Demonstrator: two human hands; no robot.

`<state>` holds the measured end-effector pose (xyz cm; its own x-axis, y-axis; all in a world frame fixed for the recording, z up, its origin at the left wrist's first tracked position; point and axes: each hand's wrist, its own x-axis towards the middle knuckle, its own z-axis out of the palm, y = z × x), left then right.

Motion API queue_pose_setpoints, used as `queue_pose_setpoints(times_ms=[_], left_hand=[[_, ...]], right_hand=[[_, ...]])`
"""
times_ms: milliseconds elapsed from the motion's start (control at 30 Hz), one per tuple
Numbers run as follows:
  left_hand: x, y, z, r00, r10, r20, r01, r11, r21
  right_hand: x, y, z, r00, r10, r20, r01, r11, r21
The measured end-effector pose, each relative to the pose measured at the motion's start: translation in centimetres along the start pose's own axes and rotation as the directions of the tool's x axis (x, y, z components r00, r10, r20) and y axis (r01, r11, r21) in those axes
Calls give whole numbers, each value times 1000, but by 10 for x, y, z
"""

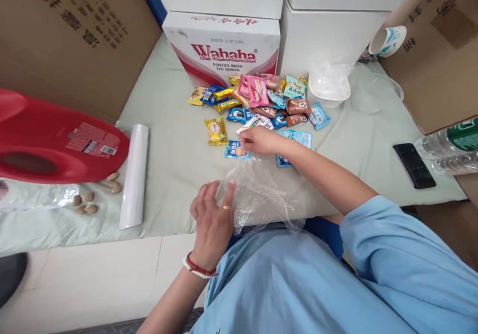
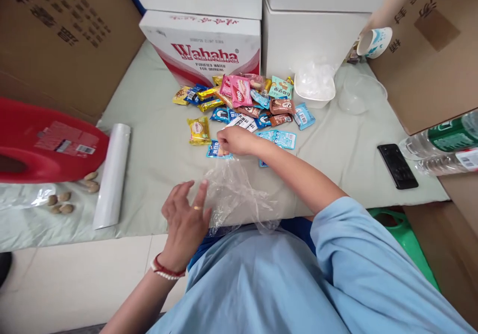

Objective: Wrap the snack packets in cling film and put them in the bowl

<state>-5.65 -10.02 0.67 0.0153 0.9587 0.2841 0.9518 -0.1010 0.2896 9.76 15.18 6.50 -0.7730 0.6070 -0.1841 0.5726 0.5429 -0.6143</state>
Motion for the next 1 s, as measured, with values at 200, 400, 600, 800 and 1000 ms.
queue_pose_setpoints(times_ms=[200, 400, 600, 800, 1000], left_hand=[[3, 9, 10, 777, 608, 162, -582, 792, -182], [17, 4, 17, 944, 281, 172, -220, 926, -308], [23, 12, 35, 924, 87, 373, -85, 996, -21], [23, 11, 33, 954, 174, 246, -212, 967, 139], [26, -1, 38, 945, 172, 278, -210, 971, 112]], right_hand=[[4, 1, -4, 978, 65, -200, -107, 972, -209], [-84, -12, -5, 962, 275, 0, -275, 961, 11], [-101, 1, 19, 961, 129, 246, -163, 979, 126], [-52, 55, -36, 884, 328, -334, -284, 943, 173], [-103, 65, -38, 831, 457, -317, -512, 851, -117]])
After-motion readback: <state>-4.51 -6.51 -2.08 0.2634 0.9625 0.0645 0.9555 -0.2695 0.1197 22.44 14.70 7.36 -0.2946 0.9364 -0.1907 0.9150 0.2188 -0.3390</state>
